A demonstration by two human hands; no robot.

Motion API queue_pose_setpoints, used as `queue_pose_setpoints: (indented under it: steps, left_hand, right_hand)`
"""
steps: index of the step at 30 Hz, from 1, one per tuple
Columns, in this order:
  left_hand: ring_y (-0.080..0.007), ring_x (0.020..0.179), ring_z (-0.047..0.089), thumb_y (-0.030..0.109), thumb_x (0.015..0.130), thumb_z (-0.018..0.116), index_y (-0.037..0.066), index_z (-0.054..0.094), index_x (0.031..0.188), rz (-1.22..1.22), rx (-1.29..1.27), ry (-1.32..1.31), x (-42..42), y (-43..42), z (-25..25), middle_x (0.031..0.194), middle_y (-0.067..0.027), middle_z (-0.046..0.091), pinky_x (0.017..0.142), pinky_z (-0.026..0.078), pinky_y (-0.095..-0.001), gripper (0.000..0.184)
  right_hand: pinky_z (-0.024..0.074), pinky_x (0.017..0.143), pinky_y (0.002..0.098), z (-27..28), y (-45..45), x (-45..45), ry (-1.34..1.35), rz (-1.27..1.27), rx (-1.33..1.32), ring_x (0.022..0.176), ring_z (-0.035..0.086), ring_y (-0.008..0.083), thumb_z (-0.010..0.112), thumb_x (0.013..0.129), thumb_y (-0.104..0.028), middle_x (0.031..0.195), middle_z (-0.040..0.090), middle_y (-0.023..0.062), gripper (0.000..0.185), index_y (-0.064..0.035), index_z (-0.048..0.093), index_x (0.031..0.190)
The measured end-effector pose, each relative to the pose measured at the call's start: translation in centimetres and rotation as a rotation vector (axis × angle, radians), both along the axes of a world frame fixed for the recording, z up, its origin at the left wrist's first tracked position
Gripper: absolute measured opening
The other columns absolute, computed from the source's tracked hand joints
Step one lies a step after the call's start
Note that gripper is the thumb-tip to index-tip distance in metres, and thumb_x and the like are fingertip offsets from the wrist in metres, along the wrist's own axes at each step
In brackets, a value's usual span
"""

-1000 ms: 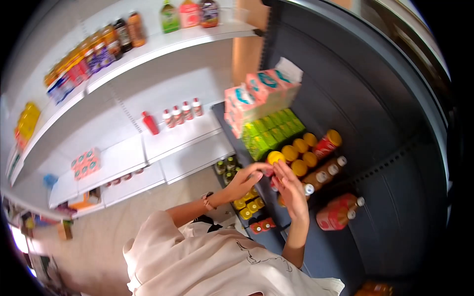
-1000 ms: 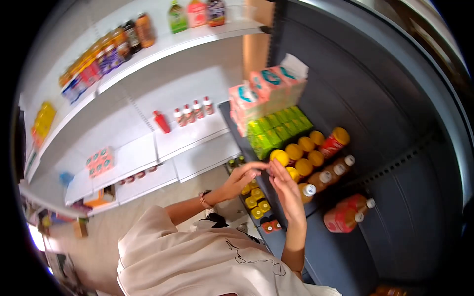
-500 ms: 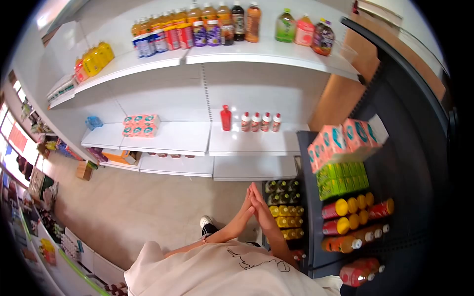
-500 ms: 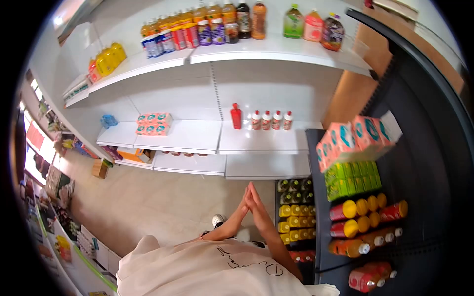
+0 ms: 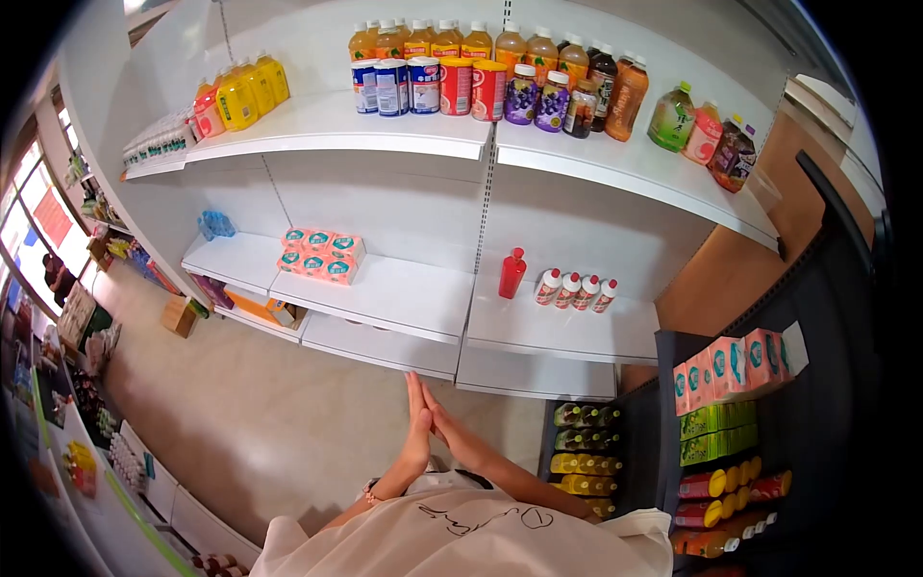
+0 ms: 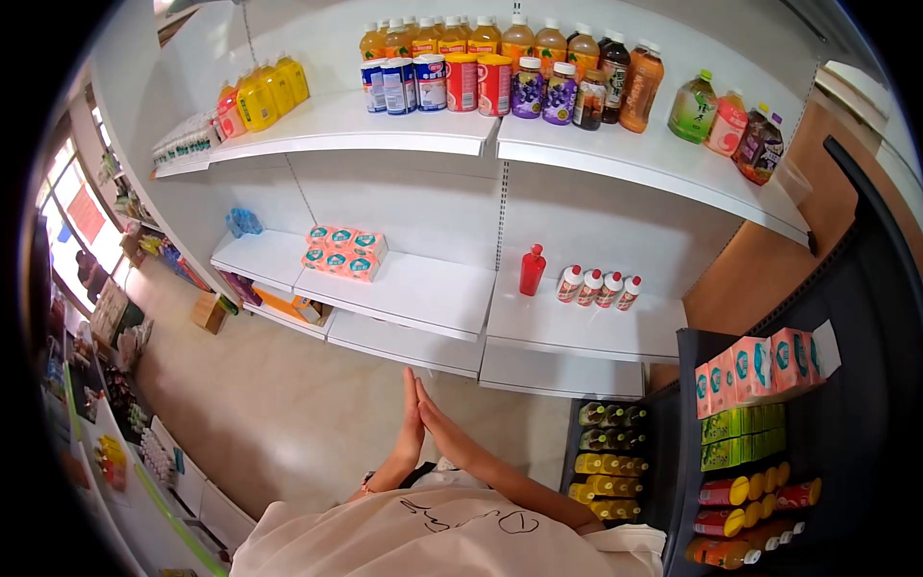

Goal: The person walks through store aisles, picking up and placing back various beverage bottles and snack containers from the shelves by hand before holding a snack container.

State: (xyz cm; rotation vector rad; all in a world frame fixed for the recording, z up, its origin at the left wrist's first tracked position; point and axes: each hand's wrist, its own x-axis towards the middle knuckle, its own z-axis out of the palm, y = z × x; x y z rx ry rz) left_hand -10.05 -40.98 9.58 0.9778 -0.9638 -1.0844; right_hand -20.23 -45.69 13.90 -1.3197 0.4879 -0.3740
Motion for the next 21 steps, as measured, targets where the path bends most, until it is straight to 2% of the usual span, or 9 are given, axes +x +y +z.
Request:
queue_pose_setpoints:
  steps: [3, 5, 8, 10, 12, 15, 16, 18, 21]
  left_hand:
    - [-0.0232, 0.139, -0.014, 0.057, 0.093, 0.027, 0.011, -0.010, 0.145, 0.015, 0.036, -0.004, 3.0, -1.1, -1.3, 0.151, -0.0077, -0.016, 0.111, -0.004, -0.0393, 0.079]
    - [-0.0277, 0.139, -0.013, 0.036, 0.095, 0.031, 0.003, -0.002, 0.145, 0.048, -0.063, -0.166, 4.3, -3.0, -3.6, 0.152, -0.0143, -0.012, 0.111, -0.003, -0.0401, 0.068]
    - [-0.0256, 0.140, -0.008, 0.045, 0.093, 0.030, 0.008, 0.002, 0.146, 0.007, -0.081, -0.249, 6.1, -5.9, 3.3, 0.153, -0.0104, -0.009, 0.112, 0.002, -0.0411, 0.070]
    - [-0.0254, 0.141, -0.006, 0.035, 0.093, 0.035, 0.007, 0.007, 0.146, -0.017, -0.104, -0.234, 7.0, -7.7, 5.0, 0.153, -0.0109, -0.006, 0.112, 0.005, -0.0423, 0.066]
    - [-0.0269, 0.139, 0.015, 0.010, 0.090, 0.041, 0.006, 0.012, 0.146, -0.110, -0.227, -0.285, 8.1, -10.8, 6.1, 0.152, -0.0160, 0.005, 0.108, 0.019, -0.0350, 0.063]
    - [-0.0250, 0.138, 0.020, 0.011, 0.090, 0.043, 0.006, 0.021, 0.144, -0.295, -0.212, -0.136, 9.1, -14.1, 10.3, 0.149, -0.0119, 0.022, 0.109, 0.021, -0.0351, 0.059]
    - [-0.0250, 0.138, 0.020, 0.011, 0.090, 0.043, 0.006, 0.021, 0.144, -0.297, -0.215, -0.135, 9.6, -15.3, 12.4, 0.149, -0.0119, 0.022, 0.109, 0.021, -0.0351, 0.059]
    - [-0.0218, 0.128, 0.039, 0.005, 0.088, 0.043, 0.004, 0.033, 0.139, -0.378, -0.286, -0.394, 10.7, -17.4, 17.0, 0.141, -0.0111, 0.040, 0.099, 0.035, -0.0297, 0.052]
    - [-0.0176, 0.114, 0.051, 0.000, 0.087, 0.045, 0.002, 0.042, 0.133, -0.149, -0.567, -0.608, 11.2, -22.6, 21.0, 0.134, -0.0095, 0.048, 0.086, 0.042, -0.0278, 0.046]
  right_hand:
    - [0.0107, 0.113, 0.0346, 0.7, -0.4, 2.7, -0.025, -0.021, 0.046, 0.140, 0.002, 0.0192, 0.024, 0.096, -0.052, 0.153, -0.005, 0.0045, 0.069, -0.0121, -0.003, 0.146]
    - [0.0114, 0.112, 0.0346, 0.6, -1.4, 3.7, -0.040, -0.046, 0.081, 0.140, 0.003, 0.0185, 0.025, 0.096, -0.053, 0.153, -0.004, 0.0033, 0.070, -0.0126, -0.003, 0.146]
    - [0.0133, 0.112, 0.0346, 0.1, -4.5, 3.4, -0.190, 0.001, 0.324, 0.139, 0.007, 0.0172, 0.032, 0.095, -0.052, 0.153, 0.000, 0.0022, 0.073, -0.0129, -0.002, 0.146]
    - [0.0143, 0.112, 0.0348, 4.4, -6.8, 3.1, -0.152, 0.108, 0.263, 0.139, 0.007, 0.0162, 0.039, 0.094, -0.050, 0.152, 0.003, 0.0020, 0.076, -0.0132, -0.003, 0.146]
    - [0.0161, 0.111, 0.0355, 7.1, -9.4, 2.8, -0.103, 0.086, 0.184, 0.138, 0.015, 0.0178, 0.044, 0.093, -0.046, 0.151, 0.011, 0.0061, 0.077, -0.0073, 0.003, 0.146]
    - [0.0245, 0.108, 0.0340, 10.3, -12.8, 2.3, -0.100, 0.149, 0.112, 0.130, 0.035, 0.0227, 0.047, 0.094, -0.037, 0.142, 0.032, 0.0148, 0.071, 0.0067, 0.017, 0.141]
    - [0.0245, 0.108, 0.0340, 11.5, -14.0, 2.0, -0.100, 0.147, 0.109, 0.130, 0.035, 0.0227, 0.047, 0.094, -0.037, 0.142, 0.032, 0.0148, 0.071, 0.0067, 0.017, 0.141]
    - [0.0237, 0.108, 0.0318, 13.8, -16.4, 1.6, -0.075, 0.165, 0.019, 0.131, 0.031, 0.0192, 0.049, 0.094, -0.028, 0.144, 0.030, 0.0127, 0.061, 0.0027, 0.023, 0.141]
    - [0.0360, 0.100, 0.0327, 17.3, -21.1, 2.3, -0.027, 0.006, -0.340, 0.123, 0.043, 0.0187, 0.053, 0.092, -0.020, 0.140, 0.040, 0.0085, 0.050, -0.0034, 0.037, 0.137]
